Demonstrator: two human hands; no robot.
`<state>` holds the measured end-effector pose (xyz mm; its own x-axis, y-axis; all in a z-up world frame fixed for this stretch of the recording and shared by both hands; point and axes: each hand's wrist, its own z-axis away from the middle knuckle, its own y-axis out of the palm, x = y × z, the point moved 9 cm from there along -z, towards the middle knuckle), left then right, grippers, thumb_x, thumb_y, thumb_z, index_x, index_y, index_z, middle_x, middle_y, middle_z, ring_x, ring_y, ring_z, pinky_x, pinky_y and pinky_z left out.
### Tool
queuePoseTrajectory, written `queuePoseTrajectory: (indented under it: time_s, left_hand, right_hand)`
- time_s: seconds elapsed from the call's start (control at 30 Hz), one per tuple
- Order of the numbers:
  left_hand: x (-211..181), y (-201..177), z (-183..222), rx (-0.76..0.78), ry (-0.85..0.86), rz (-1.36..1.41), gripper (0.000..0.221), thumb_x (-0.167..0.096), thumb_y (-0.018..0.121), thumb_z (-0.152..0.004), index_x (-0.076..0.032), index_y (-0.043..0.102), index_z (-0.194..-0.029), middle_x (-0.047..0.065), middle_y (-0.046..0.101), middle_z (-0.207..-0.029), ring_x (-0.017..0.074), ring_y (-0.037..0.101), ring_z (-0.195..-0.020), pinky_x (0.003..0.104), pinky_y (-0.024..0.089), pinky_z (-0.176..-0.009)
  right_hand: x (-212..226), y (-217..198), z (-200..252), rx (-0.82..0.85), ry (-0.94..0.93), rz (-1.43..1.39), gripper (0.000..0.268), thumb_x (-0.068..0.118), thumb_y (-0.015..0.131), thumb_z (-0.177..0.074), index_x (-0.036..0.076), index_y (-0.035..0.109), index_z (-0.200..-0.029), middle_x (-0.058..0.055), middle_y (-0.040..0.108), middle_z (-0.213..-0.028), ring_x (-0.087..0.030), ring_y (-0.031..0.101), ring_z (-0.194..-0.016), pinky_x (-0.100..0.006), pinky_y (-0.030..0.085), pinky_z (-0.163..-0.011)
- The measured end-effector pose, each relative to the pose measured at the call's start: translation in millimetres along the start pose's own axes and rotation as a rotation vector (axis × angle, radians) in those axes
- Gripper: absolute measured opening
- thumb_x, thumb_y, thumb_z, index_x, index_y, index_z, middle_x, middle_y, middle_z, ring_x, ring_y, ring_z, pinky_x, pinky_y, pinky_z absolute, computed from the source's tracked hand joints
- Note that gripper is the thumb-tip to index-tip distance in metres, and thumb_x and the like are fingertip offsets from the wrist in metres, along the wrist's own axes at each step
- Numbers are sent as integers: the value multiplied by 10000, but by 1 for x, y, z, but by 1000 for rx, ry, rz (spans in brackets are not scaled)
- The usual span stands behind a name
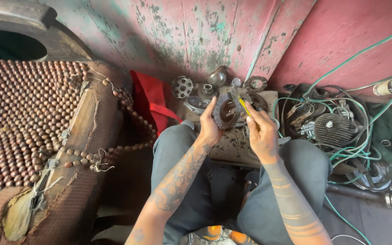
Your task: Using a small tool to scrape debris and residue off a circular metal motorcycle engine part.
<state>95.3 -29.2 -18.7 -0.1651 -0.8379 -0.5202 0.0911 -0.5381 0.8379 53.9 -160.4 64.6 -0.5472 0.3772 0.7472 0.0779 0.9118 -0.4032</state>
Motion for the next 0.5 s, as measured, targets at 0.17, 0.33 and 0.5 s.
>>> queuePoseTrajectory:
  time_s: [0.17, 0.33, 0.5]
  left_hand:
    - [4, -17, -1, -119, -43, 10, 706, -563, 550, -978, 15, 620, -1377, 252, 627, -1369, 377, 500, -1392, 602, 273, -1183]
    - [3, 5, 15, -143, -156, 13, 615, -464, 609, -972, 69, 654, -1275, 263, 646, -1287, 380, 564, -1299, 599, 369, -1127]
    - [4, 16, 19, -60, -259, -57, 395, -460, 570, -917, -70, 614, -867, 40, 452, -524, 92, 461, -509, 132, 342, -442]
  right_hand:
    - [1, 11, 5, 14, -8, -38, 349, 97, 657, -976, 167, 746, -1306, -116, 740, -921, -218, 704, -791, -337, 547, -693]
    - [-3, -5, 2, -55, 4, 4, 305, 115, 664, -996, 152, 756, -1284, -133, 715, -820, -207, 646, -677, -342, 510, -620]
    - [-13, 5, -2, 1, 46, -145, 256, 154, 748, -935, 167, 806, -1184, -81, 750, -806, -154, 687, -691, -309, 538, -601]
